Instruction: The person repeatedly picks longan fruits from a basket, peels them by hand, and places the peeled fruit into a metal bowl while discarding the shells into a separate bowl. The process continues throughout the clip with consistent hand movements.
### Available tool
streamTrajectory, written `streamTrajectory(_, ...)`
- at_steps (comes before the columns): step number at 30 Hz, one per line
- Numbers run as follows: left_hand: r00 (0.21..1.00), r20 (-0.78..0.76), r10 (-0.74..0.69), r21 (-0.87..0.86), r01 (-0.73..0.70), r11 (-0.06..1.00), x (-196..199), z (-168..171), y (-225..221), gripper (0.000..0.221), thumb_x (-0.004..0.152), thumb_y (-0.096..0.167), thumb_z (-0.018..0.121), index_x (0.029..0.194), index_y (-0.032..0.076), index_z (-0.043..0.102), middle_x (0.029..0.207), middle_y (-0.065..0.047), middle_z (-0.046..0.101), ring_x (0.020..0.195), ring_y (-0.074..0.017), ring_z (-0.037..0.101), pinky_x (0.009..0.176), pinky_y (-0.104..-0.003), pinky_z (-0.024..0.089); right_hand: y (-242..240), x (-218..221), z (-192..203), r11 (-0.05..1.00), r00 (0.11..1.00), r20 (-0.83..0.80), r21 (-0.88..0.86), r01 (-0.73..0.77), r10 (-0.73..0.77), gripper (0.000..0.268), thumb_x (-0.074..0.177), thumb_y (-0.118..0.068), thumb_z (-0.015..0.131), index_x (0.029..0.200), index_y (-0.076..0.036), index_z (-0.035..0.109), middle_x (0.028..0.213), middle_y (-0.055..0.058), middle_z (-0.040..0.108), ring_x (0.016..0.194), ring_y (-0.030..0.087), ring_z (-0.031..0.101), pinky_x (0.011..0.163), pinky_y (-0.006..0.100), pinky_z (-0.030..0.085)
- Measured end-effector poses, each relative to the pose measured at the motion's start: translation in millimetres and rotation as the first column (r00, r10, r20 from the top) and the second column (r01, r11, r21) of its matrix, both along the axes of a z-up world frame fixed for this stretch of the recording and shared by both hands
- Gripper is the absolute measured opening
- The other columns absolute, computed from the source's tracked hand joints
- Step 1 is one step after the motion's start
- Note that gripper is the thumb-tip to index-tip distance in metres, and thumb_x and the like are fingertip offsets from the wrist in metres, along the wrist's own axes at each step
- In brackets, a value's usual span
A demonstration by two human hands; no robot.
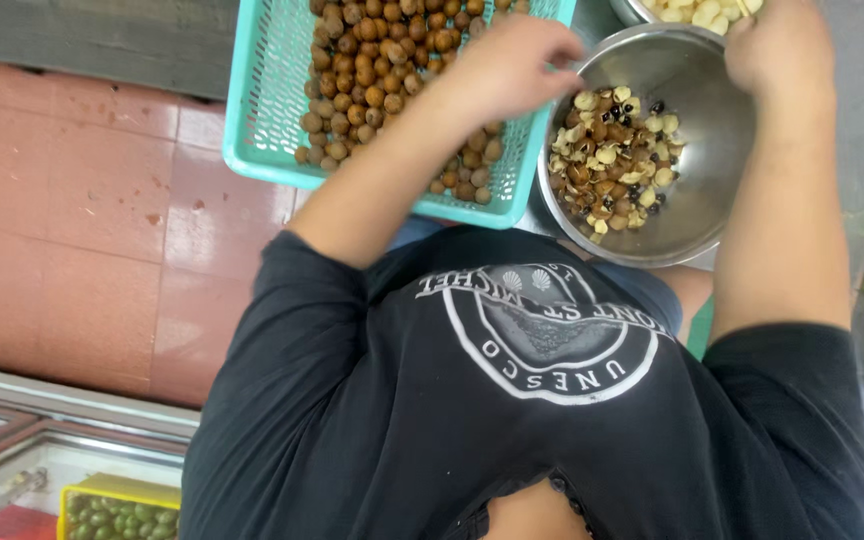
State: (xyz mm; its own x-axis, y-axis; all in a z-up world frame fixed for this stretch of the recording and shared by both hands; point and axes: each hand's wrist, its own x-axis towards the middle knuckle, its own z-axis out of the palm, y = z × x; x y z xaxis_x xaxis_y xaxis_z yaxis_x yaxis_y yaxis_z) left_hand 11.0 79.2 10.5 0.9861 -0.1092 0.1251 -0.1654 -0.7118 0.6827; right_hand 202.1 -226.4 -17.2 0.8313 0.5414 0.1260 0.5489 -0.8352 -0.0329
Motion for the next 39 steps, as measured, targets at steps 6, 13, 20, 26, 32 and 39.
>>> streamTrajectory(6, 0.984, -0.162, -0.074, 0.457, 0.141, 0.878, -29.5, -24.3, 62.6, 0.023, 0.090, 0.018, 0.072, 0.111, 0.019, 0.079, 0.110, -0.009, 0.073, 0.108, -0.0318, 0.065, 0.092, -0.046, 0.052, -6.8, -97.5, 7.6, 0.829, 0.949, -0.288, 0.556, 0.056, 0.129, 0.052, 0.098, 0.002, 0.049, 0.148, -0.002, 0.062, 0.117, 0.021, 0.074, 0.098, 0.027, 0.073, 0.089, 0.040, 0.056)
streamTrajectory(13, 0.937, -0.021, -0.349, 0.377, 0.330, 0.865, -40.6, -59.9, 56.2, 0.066, 0.091, 0.042, 0.072, 0.142, 0.006, 0.053, 0.139, -0.019, 0.053, 0.135, -0.0361, 0.042, 0.112, -0.051, 0.035, 0.8, -157.6, 22.5, 0.730, 0.875, -0.438, 0.665, 0.159, 0.208, 0.037, 0.108, -0.006, 0.053, 0.142, -0.004, 0.066, 0.090, 0.004, 0.068, 0.081, 0.008, 0.061, 0.076, 0.025, 0.050)
streamTrajectory(20, 0.925, -0.263, -0.273, 0.674, 0.379, 0.634, -23.5, -45.4, 82.2, 0.048, 0.099, 0.045, 0.056, 0.142, 0.025, 0.052, 0.154, -0.013, 0.040, 0.143, -0.0354, 0.036, 0.112, -0.058, 0.030, -14.9, -165.6, 27.9, 0.658, 0.849, -0.479, 0.717, 0.231, 0.224, 0.035, 0.110, -0.005, 0.050, 0.142, -0.002, 0.065, 0.085, -0.003, 0.060, 0.076, 0.004, 0.055, 0.070, 0.022, 0.045)
streamTrajectory(26, 0.938, -0.337, 0.086, 0.445, 0.079, 0.892, -6.8, -30.5, 129.0, 0.049, 0.107, 0.049, 0.057, 0.147, 0.021, 0.056, 0.139, -0.012, 0.063, 0.132, -0.0340, 0.057, 0.111, -0.049, 0.046, -32.9, -177.8, 21.4, 0.576, 0.785, -0.567, 0.738, 0.351, 0.248, 0.036, 0.110, -0.007, 0.050, 0.142, -0.003, 0.065, 0.083, -0.005, 0.056, 0.073, 0.003, 0.050, 0.066, 0.021, 0.041)
streamTrajectory(32, 0.989, 0.046, -0.139, 0.601, 0.084, 0.795, 2.4, -72.6, 68.4, 0.036, 0.089, 0.038, 0.075, 0.113, 0.011, 0.072, 0.111, -0.014, 0.068, 0.111, -0.0362, 0.060, 0.087, -0.050, 0.050, -24.4, -181.3, 24.6, 0.616, 0.763, -0.573, 0.726, 0.305, 0.299, 0.032, 0.110, -0.009, 0.056, 0.141, -0.003, 0.062, 0.085, -0.002, 0.061, 0.073, 0.003, 0.055, 0.065, 0.021, 0.046)
streamTrajectory(39, 0.998, -0.061, -0.013, -0.026, 0.011, 1.000, 0.6, -73.0, 69.5, 0.032, 0.095, 0.023, 0.072, 0.124, 0.013, 0.066, 0.110, -0.004, 0.071, 0.102, -0.0192, 0.066, 0.091, -0.030, 0.054, 4.0, -208.4, 36.0, 0.652, 0.694, -0.614, 0.708, 0.272, 0.377, 0.035, 0.107, -0.008, 0.055, 0.141, -0.007, 0.063, 0.085, -0.002, 0.070, 0.074, 0.004, 0.062, 0.066, 0.021, 0.052)
